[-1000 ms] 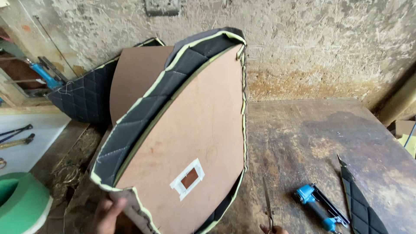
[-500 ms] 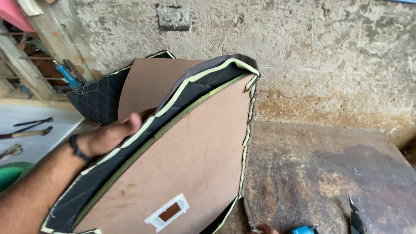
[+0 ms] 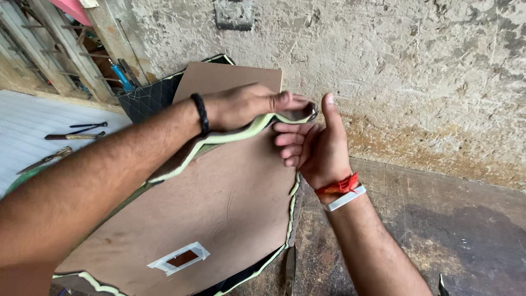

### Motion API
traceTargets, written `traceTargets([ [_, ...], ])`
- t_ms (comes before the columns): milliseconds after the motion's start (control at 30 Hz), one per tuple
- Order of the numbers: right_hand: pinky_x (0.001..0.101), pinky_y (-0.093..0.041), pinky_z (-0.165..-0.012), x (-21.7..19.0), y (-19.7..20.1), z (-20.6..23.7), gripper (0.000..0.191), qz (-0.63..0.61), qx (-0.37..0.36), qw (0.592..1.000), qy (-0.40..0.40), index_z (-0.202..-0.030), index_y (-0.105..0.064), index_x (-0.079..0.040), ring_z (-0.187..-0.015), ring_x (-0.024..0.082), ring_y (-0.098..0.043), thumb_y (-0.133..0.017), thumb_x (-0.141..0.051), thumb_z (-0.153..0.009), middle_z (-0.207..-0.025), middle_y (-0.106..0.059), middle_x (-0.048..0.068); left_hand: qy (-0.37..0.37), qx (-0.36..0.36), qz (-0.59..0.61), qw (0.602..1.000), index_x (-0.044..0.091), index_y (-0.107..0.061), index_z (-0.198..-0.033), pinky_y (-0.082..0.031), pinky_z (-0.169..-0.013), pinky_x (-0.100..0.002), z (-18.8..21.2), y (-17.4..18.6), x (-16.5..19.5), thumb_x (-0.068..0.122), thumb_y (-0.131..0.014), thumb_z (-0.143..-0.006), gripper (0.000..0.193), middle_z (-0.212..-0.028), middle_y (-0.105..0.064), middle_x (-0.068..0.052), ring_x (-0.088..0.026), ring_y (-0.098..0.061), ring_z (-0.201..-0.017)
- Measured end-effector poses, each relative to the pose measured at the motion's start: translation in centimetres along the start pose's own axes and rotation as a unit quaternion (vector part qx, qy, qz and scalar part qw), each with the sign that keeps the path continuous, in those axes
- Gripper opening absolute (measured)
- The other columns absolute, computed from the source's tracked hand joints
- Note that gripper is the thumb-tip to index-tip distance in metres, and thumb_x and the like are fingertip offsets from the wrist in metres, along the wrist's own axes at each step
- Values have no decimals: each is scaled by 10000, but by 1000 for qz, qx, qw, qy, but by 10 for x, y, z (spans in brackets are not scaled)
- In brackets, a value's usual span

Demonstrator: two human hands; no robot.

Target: The person attaches a brown quilted fabric cover to a curved wooden board using a pneumatic staple gun. They repeatedly fold the fabric edges, staple them to the board, and trim excess fabric with shears.

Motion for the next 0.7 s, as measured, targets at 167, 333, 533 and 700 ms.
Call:
traceTargets([
  [167,262,-371,-310,11,-18,-2,563,75,135,976,154,-848,-704,-42,-363,127,-496,-448,-487,-1078,-578,-625,57,16,-33,237,971,-40,-534,-1509,-322,-1214,-515,24,9,10,667,-315,-1031,881,-1537,-478,-353,-456,-413,-1470],
  [333,304,-421,-318,54,-22,-21,448,-35,122,937,325,-723,-586,-47,-359,141,-492,-528,-302,-1087,-511,-545,49,217,-23,148,965,125,-425,-1533,-395,-1147,-429,-9,31,-30,618,-288,-1004,736,-1501,-501,-168,-264,-494,-1384],
  [533,302,-429,-332,72,1,-39,441,-87,137,910,382,-702,-490,-103,-377,127,-472,-524,-300,-1095,-512,-497,35,58,-201,299,931,-34,-683,-1215,-585,-946,-434,-41,-20,-86,487,-282,-1155,660,-1054,-746,-206,-298,-739,-933],
  [700,308,-421,-336,83,6,-48,431,-88,139,899,406,-712,-483,-101,-395,119,-470,-538,-295,-1093,-534,-498,40,75,-108,92,987,136,-572,-1388,-606,-907,-397,-43,-11,-81,535,-294,-1077,577,-1091,-768,-111,-198,-741,-963],
])
Point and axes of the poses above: each hand's wrist, its own z-axis away from the middle knuckle, its own y-axis out of the back of the hand, x = y × z, the point moved 3 cm from there along -z, towards the middle knuckle
